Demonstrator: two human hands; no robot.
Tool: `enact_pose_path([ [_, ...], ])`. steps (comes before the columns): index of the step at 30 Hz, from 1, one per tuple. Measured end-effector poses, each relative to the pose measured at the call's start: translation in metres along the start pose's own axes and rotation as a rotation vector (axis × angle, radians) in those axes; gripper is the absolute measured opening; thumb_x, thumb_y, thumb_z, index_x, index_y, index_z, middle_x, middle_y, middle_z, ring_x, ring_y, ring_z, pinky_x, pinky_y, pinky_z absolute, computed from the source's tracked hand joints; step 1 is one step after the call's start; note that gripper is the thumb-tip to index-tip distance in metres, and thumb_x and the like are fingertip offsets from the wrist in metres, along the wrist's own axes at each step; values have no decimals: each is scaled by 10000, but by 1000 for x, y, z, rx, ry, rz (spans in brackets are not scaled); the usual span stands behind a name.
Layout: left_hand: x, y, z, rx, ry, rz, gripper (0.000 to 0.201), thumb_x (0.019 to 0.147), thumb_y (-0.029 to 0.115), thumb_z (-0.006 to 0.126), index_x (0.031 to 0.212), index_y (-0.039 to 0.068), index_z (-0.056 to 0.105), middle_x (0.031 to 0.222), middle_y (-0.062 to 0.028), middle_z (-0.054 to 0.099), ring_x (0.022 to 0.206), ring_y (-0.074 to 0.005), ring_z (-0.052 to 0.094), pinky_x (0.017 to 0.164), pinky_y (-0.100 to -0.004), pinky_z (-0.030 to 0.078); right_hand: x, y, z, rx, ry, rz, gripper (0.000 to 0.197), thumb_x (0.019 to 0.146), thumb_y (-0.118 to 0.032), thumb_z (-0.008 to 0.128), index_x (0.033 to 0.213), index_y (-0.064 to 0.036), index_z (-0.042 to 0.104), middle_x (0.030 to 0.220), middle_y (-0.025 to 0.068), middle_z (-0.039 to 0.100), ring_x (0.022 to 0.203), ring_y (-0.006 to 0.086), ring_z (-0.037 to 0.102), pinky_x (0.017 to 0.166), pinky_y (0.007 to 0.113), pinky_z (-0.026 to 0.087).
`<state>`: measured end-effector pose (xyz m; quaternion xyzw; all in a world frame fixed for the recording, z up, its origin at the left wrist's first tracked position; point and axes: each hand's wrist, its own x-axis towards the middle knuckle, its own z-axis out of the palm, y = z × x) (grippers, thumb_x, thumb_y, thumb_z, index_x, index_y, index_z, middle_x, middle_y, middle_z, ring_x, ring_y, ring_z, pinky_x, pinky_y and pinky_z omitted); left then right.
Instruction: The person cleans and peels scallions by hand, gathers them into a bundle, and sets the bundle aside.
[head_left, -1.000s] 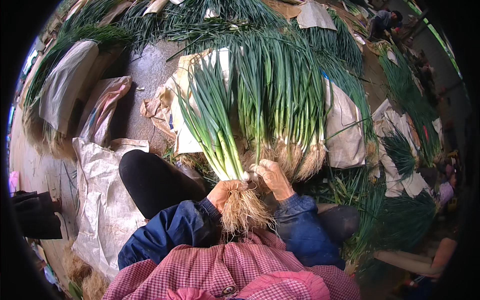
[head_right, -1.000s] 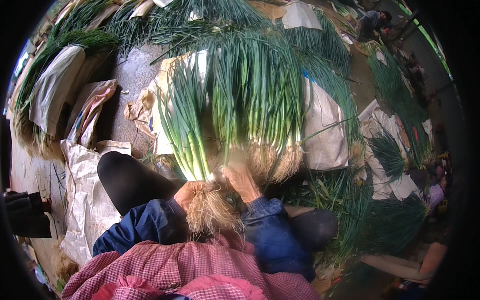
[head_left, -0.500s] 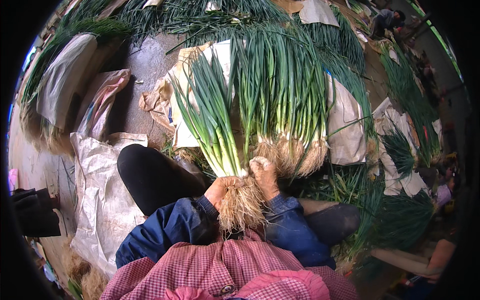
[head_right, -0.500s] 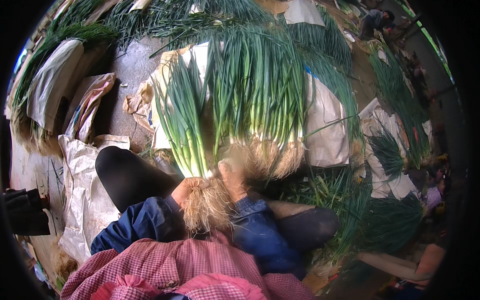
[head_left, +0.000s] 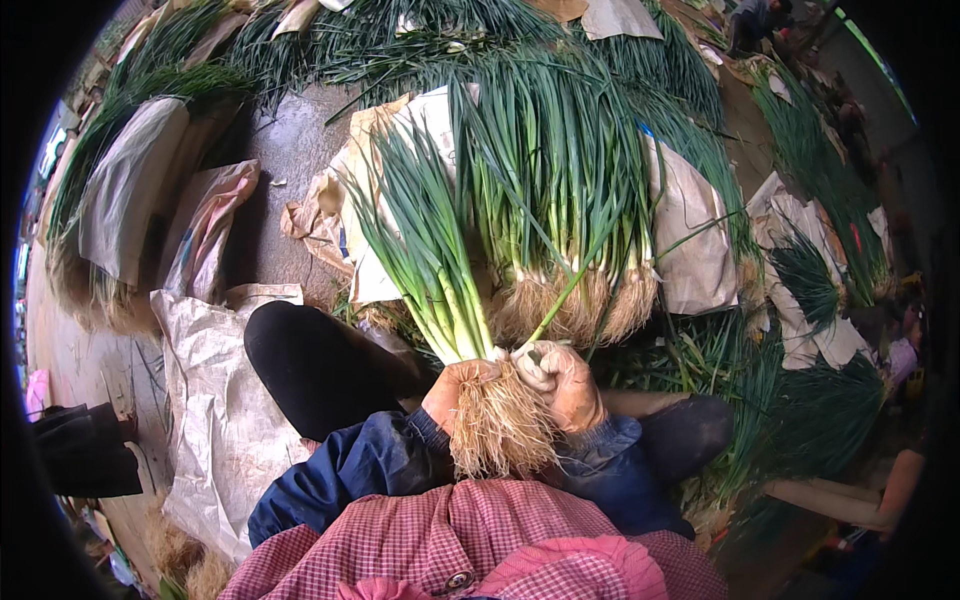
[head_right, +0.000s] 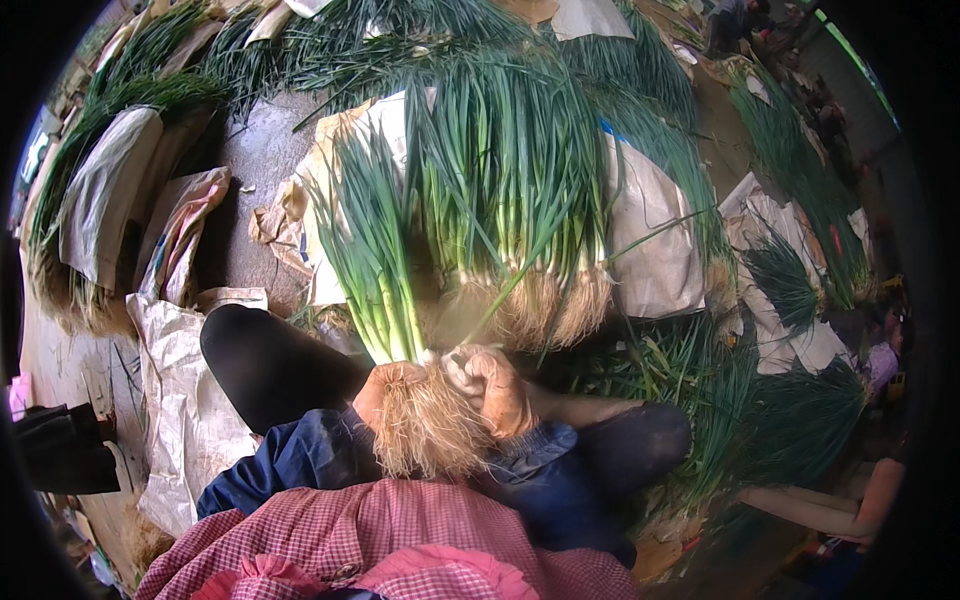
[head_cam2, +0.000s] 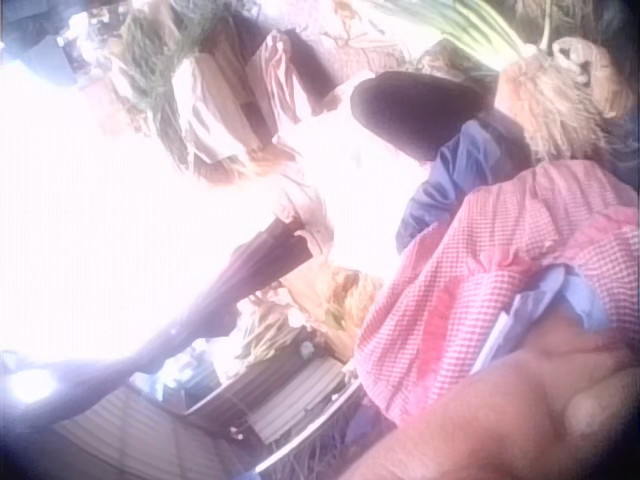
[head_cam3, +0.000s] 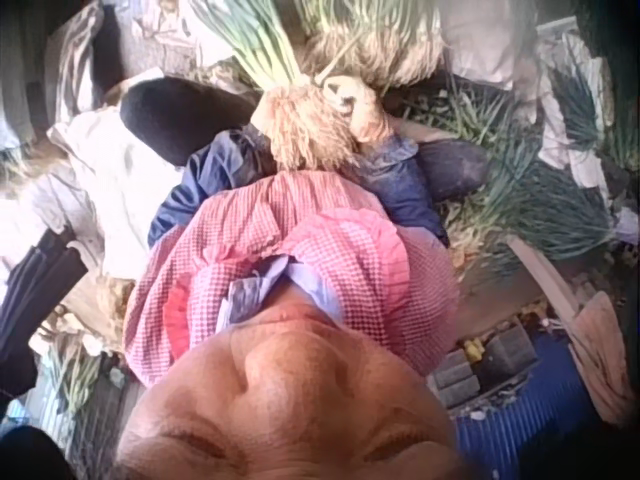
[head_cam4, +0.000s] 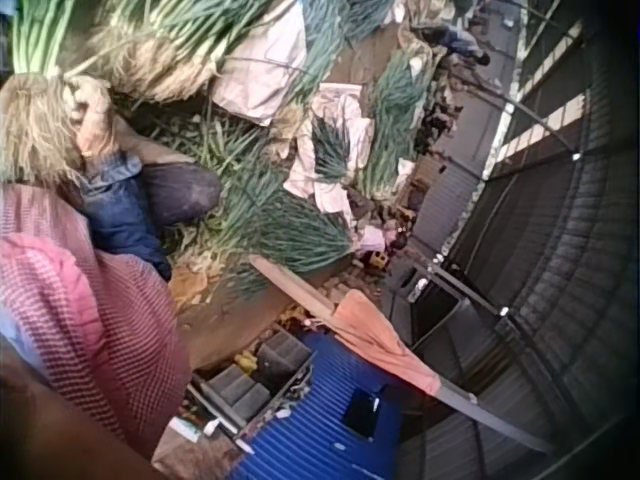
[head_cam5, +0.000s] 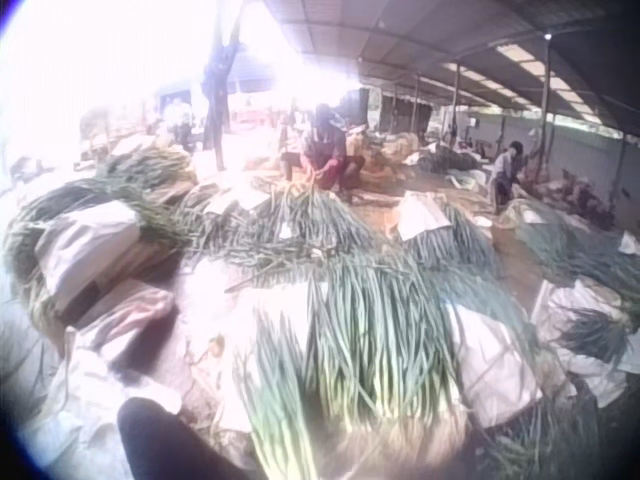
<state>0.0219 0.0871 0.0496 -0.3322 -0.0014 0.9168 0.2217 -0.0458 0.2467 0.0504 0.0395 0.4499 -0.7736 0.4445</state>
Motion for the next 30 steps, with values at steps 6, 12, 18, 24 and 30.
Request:
enact_pose_path([
  [6,1,-1,-8,70,-247,98,133,750,21,499,845,-37,571,856,-146,591,757,-252,596,738,-405,513,-21,5,-28,119,114,-143,379,697,-66,469,1053,64,476,806,98,569,455,72,374,409,165,326],
  [12,-11,-4,-5,-30,-44,11,154,729,27,511,858,-36,567,892,-160,596,789,-267,595,755,-400,509,66,48,-32,-186,24,-364,339,774,-55,457,1111,-20,481,904,78,605,510,80,430,459,217,397],
  [18,6,26,-60,28,-259,247,248,792,110,528,999,-24,549,923,-144,612,792,-255,613,730,-379,520,23,48,-26,-1495,109,-750,89,742,-104,563,818,-84,606,758,82,615,685,255,615,584,331,466],
  [24,-5,16,-28,250,-130,212,316,815,58,528,1115,-42,518,891,-114,609,739,-196,618,669,-324,531,101,-49,-16,-1472,752,-115,169,806,-203,577,883,-56,605,751,97,611,676,196,594,607,350,464],
  [30,-7,19,-12,150,-43,70,268,755,-24,565,1021,-13,544,862,-124,616,783,-233,635,727,-370,548,104,-67,-15,-1285,551,-71,328,815,-222,555,1004,45,553,770,119,603,663,173,579,590,267,457],
])
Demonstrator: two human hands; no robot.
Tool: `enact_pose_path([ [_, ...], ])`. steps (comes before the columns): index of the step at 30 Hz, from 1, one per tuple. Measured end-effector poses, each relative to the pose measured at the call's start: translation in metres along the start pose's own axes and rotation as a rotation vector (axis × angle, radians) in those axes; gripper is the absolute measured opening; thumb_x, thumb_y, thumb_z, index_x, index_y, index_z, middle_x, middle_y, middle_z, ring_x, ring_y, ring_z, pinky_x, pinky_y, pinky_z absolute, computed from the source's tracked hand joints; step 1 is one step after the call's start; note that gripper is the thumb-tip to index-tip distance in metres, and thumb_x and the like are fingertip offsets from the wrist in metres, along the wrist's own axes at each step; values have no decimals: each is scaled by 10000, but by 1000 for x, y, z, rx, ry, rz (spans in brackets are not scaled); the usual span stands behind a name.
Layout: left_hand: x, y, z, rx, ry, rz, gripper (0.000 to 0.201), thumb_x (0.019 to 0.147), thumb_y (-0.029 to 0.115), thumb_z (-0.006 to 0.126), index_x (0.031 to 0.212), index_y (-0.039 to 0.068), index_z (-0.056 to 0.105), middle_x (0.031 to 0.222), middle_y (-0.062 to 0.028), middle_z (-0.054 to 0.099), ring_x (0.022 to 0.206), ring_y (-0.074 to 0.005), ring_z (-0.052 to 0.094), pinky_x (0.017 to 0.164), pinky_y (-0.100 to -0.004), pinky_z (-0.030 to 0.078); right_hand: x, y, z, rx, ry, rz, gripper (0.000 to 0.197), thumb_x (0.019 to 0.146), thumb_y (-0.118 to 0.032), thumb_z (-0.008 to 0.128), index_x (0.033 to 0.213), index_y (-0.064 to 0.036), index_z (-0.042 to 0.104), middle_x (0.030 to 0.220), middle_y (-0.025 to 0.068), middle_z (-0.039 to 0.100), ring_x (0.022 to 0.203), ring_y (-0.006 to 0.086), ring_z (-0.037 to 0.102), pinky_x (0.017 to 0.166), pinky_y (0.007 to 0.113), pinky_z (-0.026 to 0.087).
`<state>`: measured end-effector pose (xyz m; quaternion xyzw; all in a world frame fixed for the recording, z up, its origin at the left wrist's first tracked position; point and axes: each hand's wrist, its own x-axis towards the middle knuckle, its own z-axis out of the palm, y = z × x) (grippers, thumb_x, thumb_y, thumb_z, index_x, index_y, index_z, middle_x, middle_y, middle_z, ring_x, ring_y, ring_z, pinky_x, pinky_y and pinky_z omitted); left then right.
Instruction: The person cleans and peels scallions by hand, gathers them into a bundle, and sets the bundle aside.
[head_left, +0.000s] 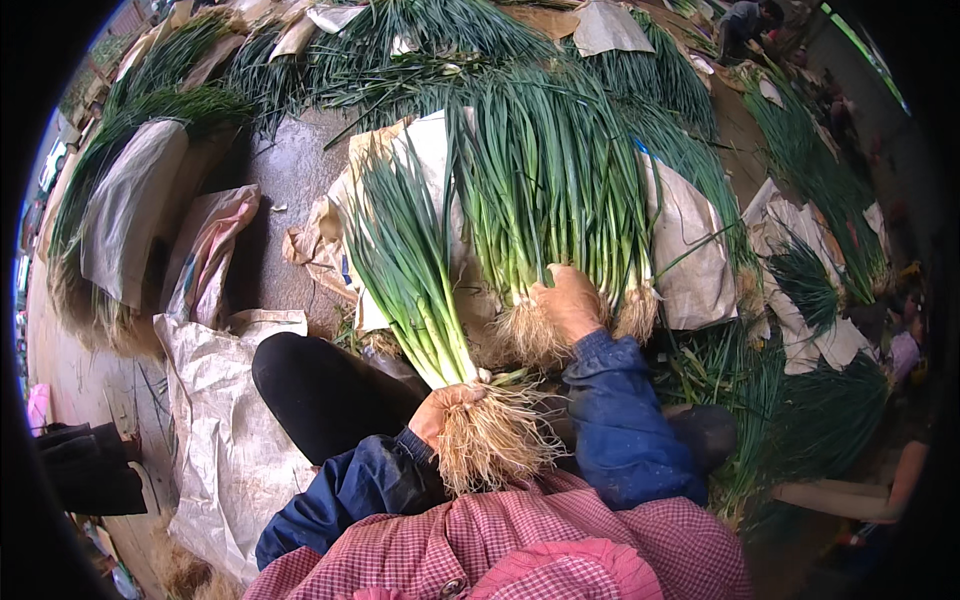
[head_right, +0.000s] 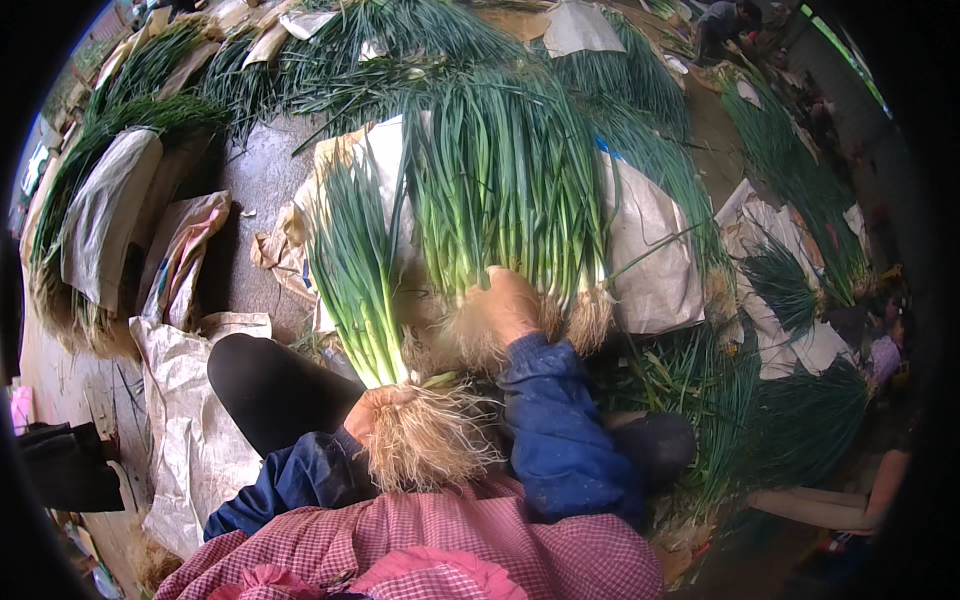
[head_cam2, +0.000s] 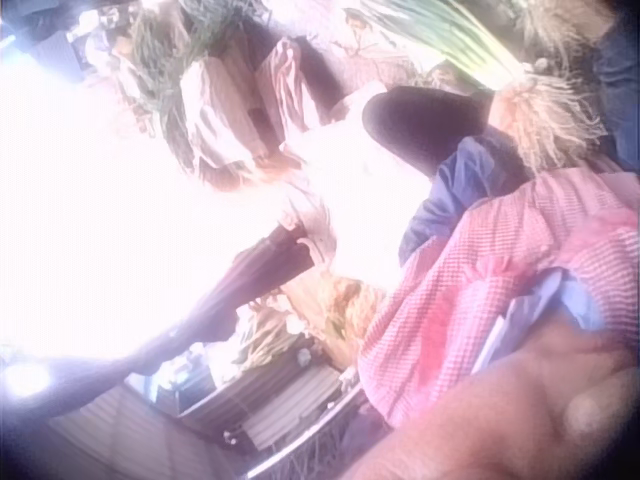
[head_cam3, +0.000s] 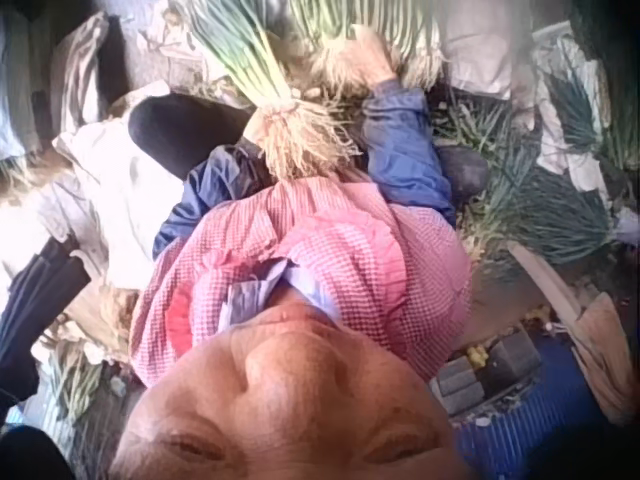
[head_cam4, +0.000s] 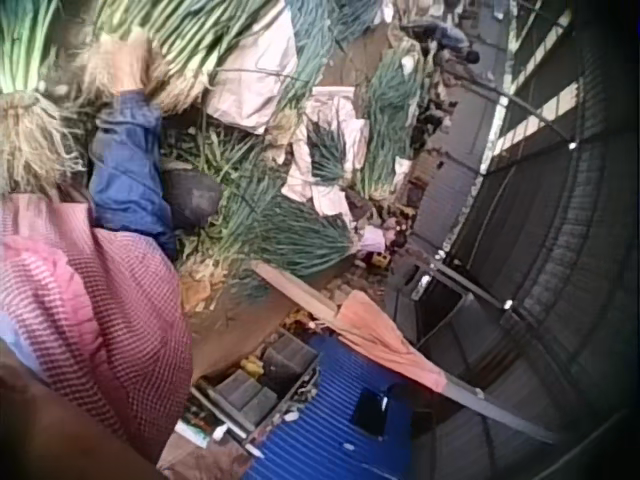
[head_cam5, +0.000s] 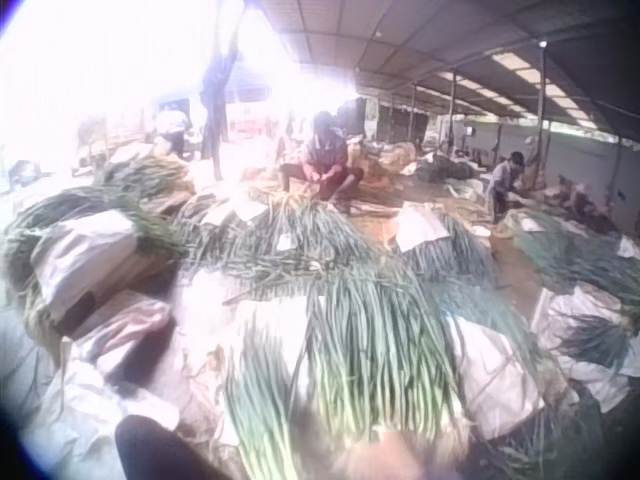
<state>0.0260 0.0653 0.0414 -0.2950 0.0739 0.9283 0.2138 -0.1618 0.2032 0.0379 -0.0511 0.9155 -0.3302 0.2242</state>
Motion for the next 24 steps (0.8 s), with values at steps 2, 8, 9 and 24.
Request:
enact_pose_path([
  [2,-4,3,13,5,-26,-26,201,774,6,548,973,-20,548,877,-144,623,761,-244,640,717,-377,550,-27,18,-2,446,-245,-29,413,829,-241,534,1080,86,498,904,158,585,718,182,574,630,254,466],
  [8,16,-1,-3,22,-10,11,169,794,40,532,937,-49,548,864,-152,628,752,-242,641,699,-357,553,-91,39,40,778,-313,-190,391,785,-296,567,958,54,550,873,117,569,798,195,553,718,274,457],
  [9,13,-1,8,37,54,43,178,796,36,528,948,-54,547,865,-154,628,755,-243,641,697,-358,553,-96,42,40,1193,-391,65,370,763,-296,573,918,40,562,792,97,569,726,175,552,660,261,456],
  [24,0,8,-8,-91,-19,-34,321,768,32,513,1072,-73,502,934,-178,609,782,-274,631,728,-399,534,-105,38,29,1843,-421,195,118,843,-70,520,955,-35,511,721,24,514,485,78,423,422,184,357],
])
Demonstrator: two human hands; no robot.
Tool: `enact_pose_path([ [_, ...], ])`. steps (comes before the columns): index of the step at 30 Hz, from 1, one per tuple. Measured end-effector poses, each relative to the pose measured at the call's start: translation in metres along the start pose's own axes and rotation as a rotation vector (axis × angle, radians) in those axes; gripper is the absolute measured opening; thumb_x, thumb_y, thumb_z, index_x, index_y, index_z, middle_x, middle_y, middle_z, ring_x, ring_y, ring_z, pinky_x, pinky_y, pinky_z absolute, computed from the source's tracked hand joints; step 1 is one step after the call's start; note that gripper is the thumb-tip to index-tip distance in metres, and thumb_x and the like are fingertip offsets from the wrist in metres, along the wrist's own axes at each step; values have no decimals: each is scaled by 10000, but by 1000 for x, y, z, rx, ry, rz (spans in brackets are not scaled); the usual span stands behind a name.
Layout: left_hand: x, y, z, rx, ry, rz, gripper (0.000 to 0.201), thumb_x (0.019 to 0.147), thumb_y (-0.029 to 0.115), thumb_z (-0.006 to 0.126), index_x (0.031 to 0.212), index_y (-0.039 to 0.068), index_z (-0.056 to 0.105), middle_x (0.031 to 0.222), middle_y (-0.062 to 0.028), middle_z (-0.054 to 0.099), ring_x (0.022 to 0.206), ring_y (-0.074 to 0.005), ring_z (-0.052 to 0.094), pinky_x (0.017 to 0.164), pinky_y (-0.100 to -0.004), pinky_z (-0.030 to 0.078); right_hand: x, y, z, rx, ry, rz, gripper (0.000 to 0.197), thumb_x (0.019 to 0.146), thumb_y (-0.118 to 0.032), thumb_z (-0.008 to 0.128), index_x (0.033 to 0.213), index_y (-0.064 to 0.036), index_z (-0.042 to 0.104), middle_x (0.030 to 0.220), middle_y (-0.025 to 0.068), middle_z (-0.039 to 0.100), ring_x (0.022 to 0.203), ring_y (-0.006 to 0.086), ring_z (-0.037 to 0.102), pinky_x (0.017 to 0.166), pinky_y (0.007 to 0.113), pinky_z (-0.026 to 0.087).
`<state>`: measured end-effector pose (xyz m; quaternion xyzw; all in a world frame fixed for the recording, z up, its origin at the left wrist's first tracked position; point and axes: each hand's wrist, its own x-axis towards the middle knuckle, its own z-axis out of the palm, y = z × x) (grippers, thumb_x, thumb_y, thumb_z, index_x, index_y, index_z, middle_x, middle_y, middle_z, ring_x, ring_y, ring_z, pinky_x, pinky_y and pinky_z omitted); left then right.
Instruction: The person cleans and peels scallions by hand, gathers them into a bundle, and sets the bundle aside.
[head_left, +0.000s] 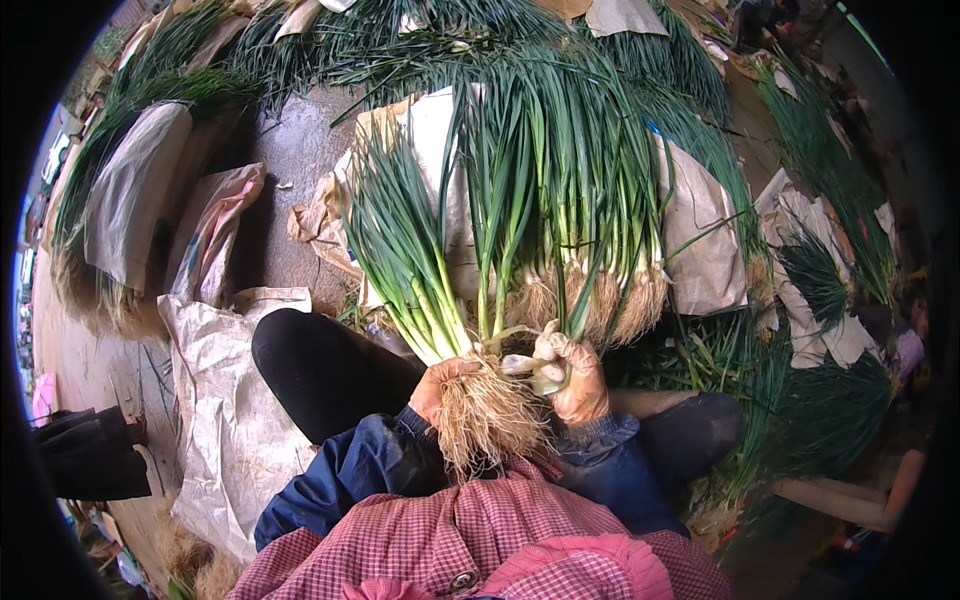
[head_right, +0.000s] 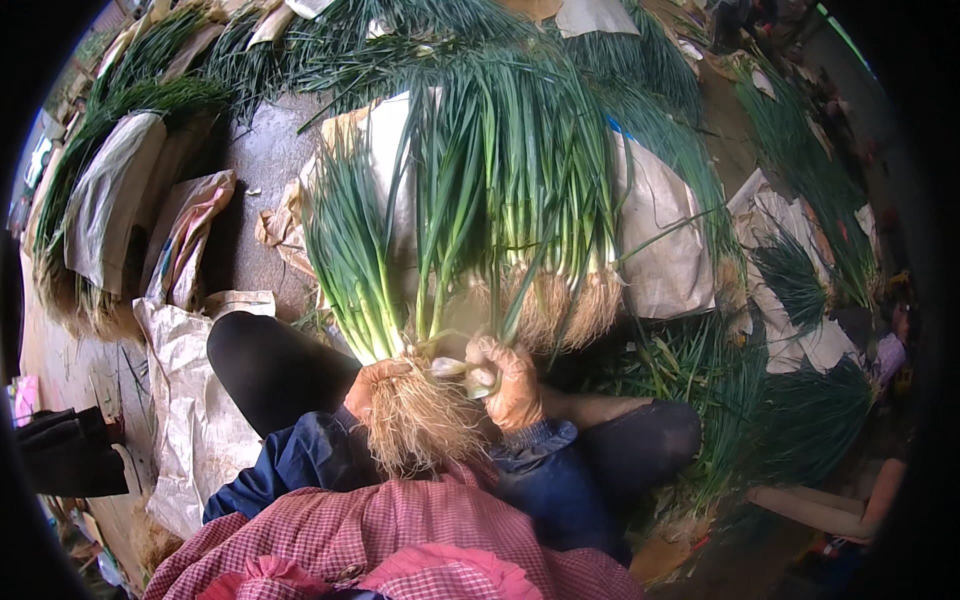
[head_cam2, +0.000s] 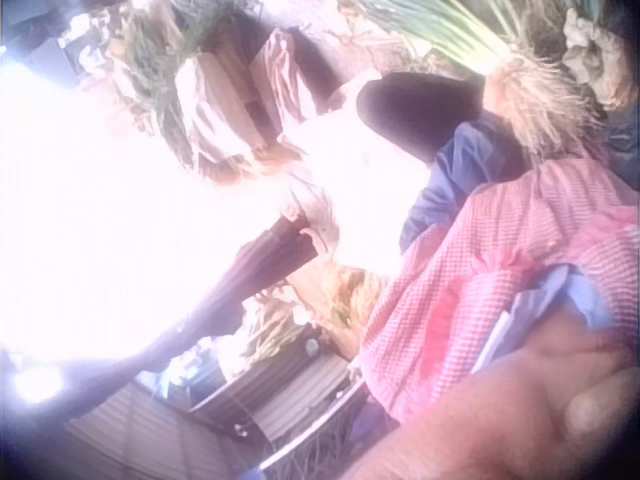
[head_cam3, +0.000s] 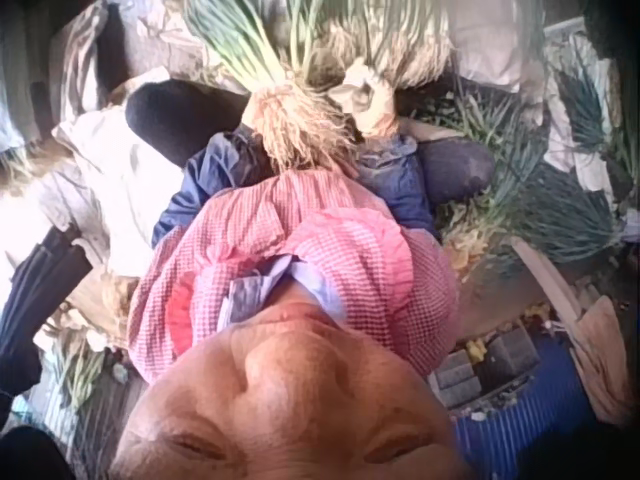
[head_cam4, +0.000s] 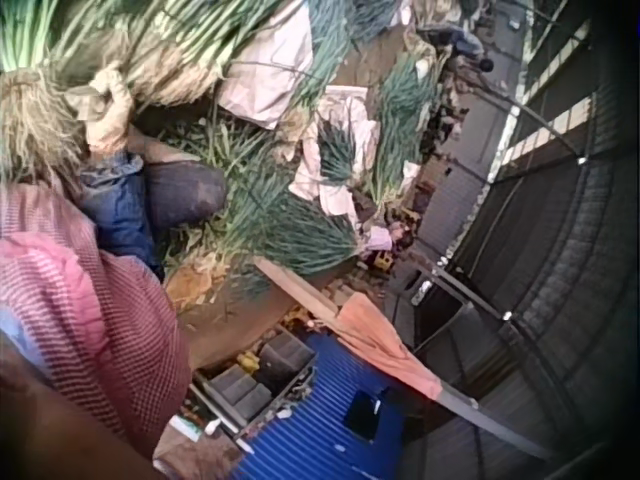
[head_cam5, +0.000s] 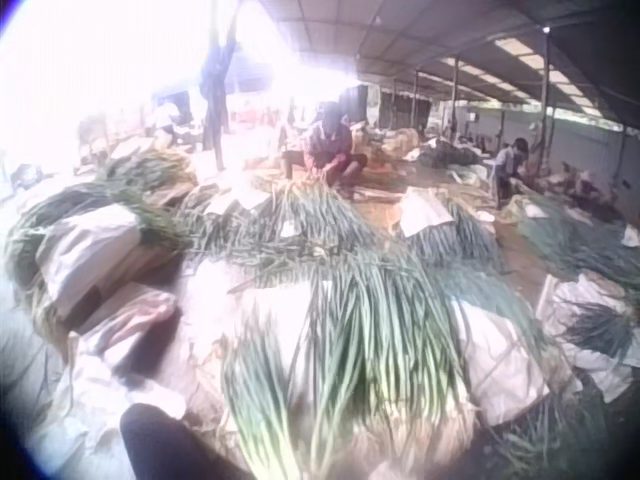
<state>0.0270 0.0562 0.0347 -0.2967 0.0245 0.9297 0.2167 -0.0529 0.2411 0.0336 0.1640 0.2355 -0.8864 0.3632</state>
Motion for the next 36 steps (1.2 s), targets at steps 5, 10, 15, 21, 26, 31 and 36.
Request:
enact_pose_path([
  [5,-4,-10,-5,122,-3,15,276,771,33,519,1039,-30,534,893,-135,627,764,-244,632,732,-383,527,35,-9,-34,1,-83,212,199,889,-150,470,1024,-8,508,608,6,501,441,120,444,493,328,475],
  [10,-6,-23,-5,31,-194,181,273,769,20,532,1036,-38,530,966,-159,609,804,-251,629,719,-382,542,87,3,-11,404,-268,365,292,889,-308,469,800,-35,524,676,128,601,630,306,617,443,412,526],
  [15,-6,-21,-22,172,-134,360,227,780,33,512,970,-79,567,897,-183,625,751,-280,641,683,-405,558,39,41,-43,-257,52,127,235,847,-214,538,957,-7,555,833,88,606,680,176,600,673,320,522],
  [21,15,-18,-12,-76,-56,37,158,763,15,526,899,-39,584,841,-163,631,720,-262,639,667,-362,547,65,11,-29,-221,-225,71,368,818,-353,577,1012,-46,519,717,55,574,625,170,575,522,261,481],
  [26,17,-10,1,-90,-70,56,169,772,19,517,919,-53,559,871,-168,626,752,-269,637,701,-395,544,-19,19,-33,-341,71,-46,269,789,-109,637,1038,-48,557,838,17,578,667,78,526,619,204,460],
  [31,17,-15,-9,-16,16,-3,147,779,37,526,893,-50,560,836,-178,624,723,-283,639,679,-416,549,5,-3,15,-971,-32,-93,435,779,-225,672,1127,-20,510,915,52,581,806,129,536,771,287,464],
  [36,8,-16,-2,91,-100,79,176,796,-3,519,956,-61,566,864,-146,632,733,-240,641,687,-368,554,-16,-1,15,-673,150,66,203,874,-244,531,897,-50,587,585,-27,469,497,78,439,478,213,400],
])
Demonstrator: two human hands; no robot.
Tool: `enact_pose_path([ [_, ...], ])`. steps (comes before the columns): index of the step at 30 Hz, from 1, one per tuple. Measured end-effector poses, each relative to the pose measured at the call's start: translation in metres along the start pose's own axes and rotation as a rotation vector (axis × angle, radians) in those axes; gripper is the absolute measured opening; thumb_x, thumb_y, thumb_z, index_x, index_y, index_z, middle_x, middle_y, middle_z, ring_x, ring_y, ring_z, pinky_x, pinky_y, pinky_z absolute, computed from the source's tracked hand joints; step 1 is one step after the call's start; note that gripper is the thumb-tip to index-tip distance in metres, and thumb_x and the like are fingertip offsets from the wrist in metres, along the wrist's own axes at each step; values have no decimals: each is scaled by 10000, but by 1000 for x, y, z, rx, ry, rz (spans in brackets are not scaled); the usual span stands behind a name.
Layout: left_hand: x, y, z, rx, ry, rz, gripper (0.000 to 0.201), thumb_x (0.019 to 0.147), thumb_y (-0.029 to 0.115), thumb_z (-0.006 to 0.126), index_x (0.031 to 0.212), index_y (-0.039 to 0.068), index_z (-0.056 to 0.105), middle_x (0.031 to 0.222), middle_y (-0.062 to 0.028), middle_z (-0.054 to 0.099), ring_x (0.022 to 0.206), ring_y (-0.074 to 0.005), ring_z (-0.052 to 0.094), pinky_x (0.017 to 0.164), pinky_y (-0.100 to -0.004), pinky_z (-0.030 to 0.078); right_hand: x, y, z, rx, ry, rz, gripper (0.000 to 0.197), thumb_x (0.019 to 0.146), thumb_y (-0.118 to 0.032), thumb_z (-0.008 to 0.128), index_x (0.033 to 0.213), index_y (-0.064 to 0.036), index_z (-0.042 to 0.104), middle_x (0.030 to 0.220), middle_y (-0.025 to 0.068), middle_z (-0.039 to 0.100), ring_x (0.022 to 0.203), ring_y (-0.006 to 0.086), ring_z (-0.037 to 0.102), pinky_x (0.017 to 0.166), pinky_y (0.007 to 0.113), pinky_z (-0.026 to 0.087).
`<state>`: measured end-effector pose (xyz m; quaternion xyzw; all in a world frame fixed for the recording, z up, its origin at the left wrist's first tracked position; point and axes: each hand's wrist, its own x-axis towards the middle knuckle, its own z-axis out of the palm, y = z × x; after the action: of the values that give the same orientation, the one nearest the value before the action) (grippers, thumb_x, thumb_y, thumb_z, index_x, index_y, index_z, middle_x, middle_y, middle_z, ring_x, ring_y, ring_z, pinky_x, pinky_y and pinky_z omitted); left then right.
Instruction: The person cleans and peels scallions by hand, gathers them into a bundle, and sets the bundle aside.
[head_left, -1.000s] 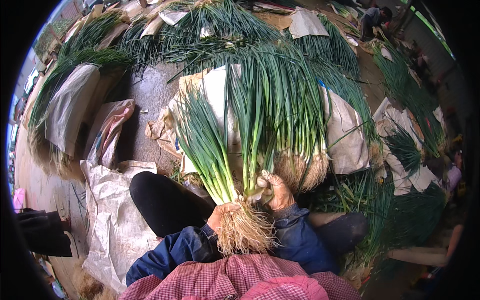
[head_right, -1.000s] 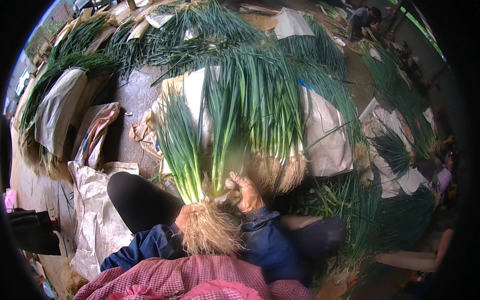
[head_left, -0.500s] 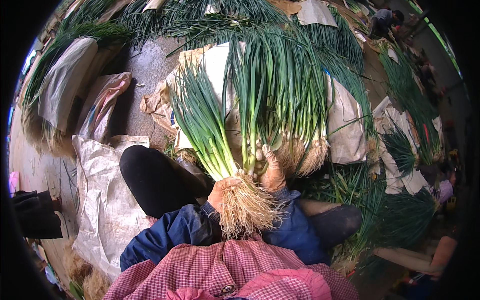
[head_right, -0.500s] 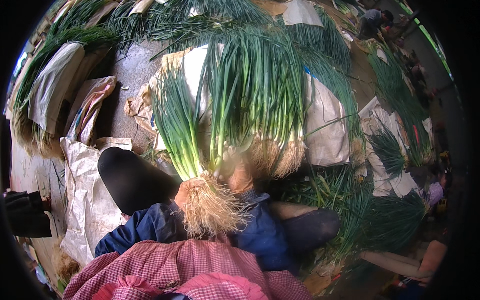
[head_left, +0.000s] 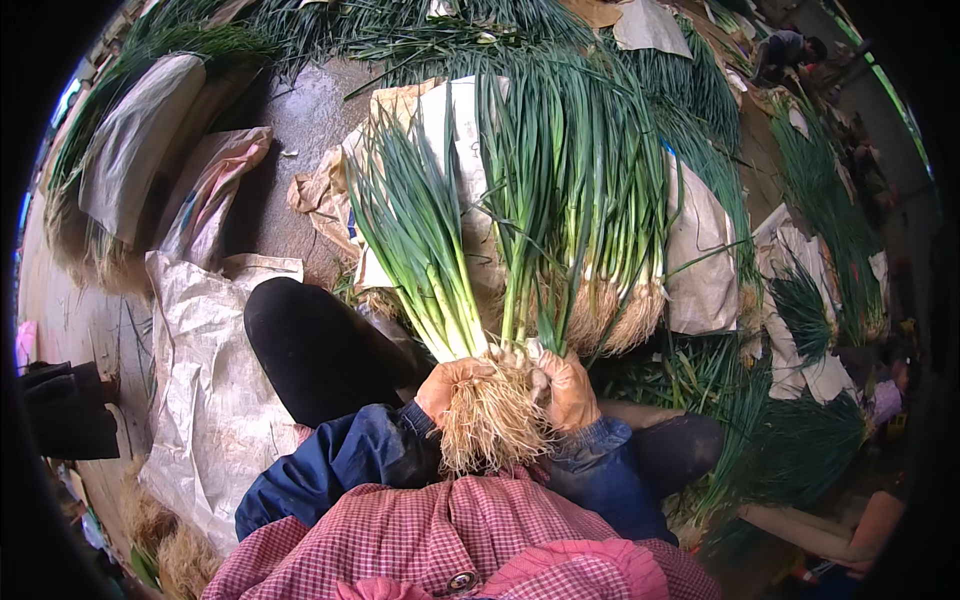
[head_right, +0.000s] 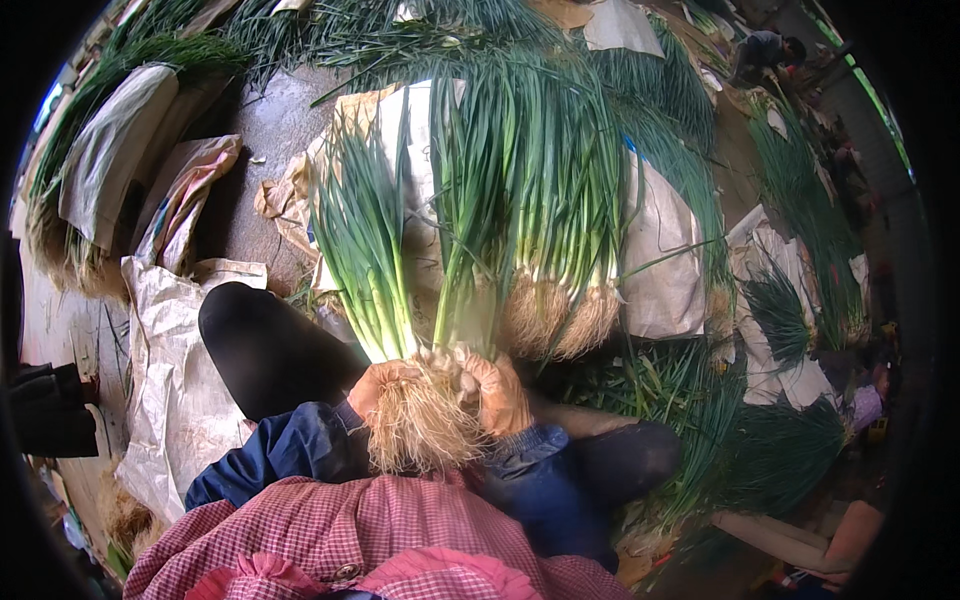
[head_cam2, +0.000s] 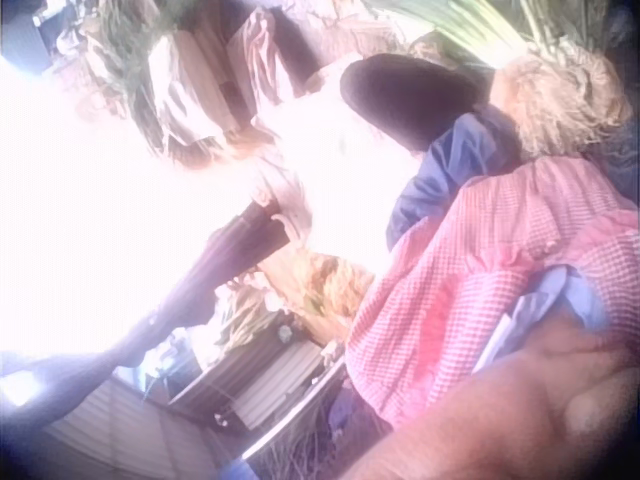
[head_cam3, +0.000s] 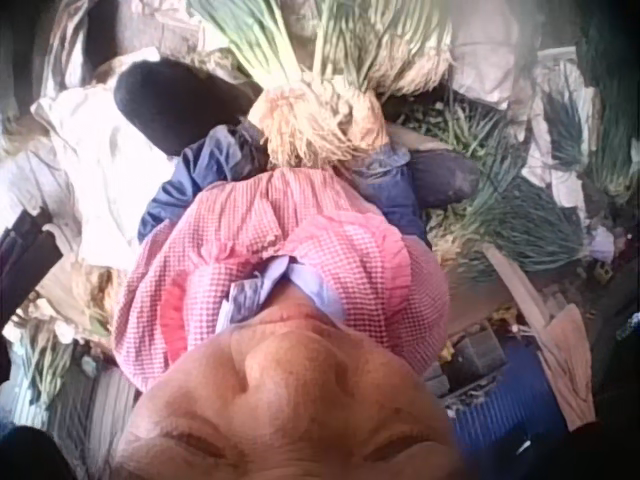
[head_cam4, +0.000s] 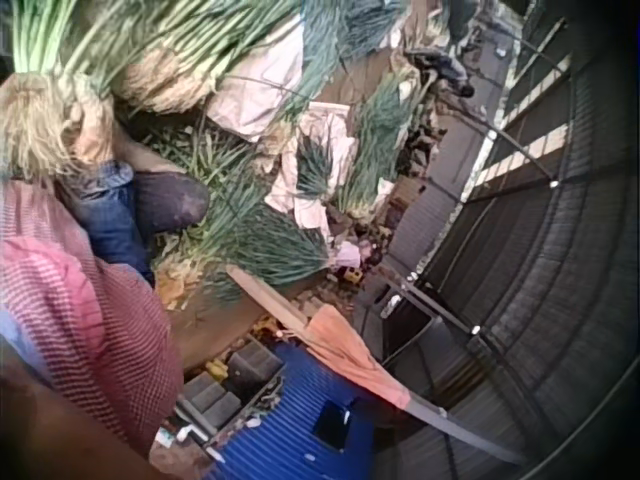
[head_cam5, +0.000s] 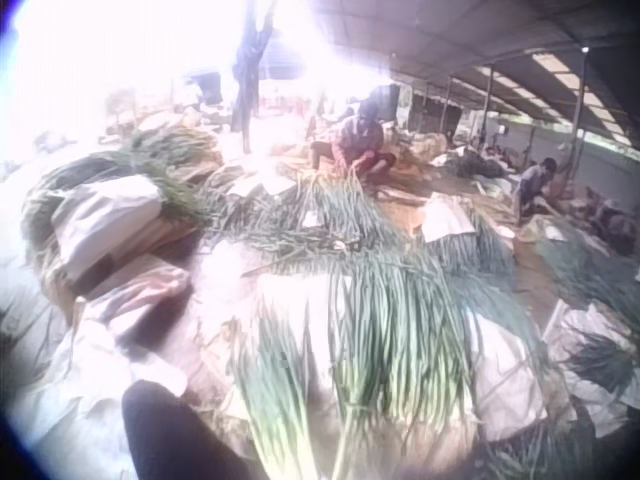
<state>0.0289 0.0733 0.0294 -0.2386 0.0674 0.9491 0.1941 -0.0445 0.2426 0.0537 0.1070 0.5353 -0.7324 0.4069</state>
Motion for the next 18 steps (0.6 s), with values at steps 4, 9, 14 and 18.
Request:
enact_pose_path([
  [4,8,0,-15,-40,59,-39,173,790,1,527,948,-58,564,876,-168,623,807,-259,638,732,-400,546,-41,6,-3,539,-34,-33,205,855,-262,565,776,-75,529,555,-3,446,460,76,400,433,202,355],
  [9,2,-2,-16,-128,103,-27,169,784,2,525,940,-50,564,915,-182,614,819,-262,634,751,-406,537,29,7,-23,119,3,51,223,873,-215,529,949,-8,563,631,-14,509,559,94,519,463,223,432],
  [14,-5,-27,-25,-67,104,173,144,778,8,552,913,-35,581,895,-139,619,769,-215,625,699,-321,537,117,18,-8,773,-964,230,319,866,-210,527,1142,-67,458,790,54,508,622,166,502,557,298,487],
  [18,-15,-31,-11,-9,133,356,190,776,34,552,953,-30,580,916,-143,616,800,-229,618,713,-319,528,105,28,14,937,-972,279,438,878,-362,478,1219,-94,411,1084,59,508,761,233,531,617,480,484],
])
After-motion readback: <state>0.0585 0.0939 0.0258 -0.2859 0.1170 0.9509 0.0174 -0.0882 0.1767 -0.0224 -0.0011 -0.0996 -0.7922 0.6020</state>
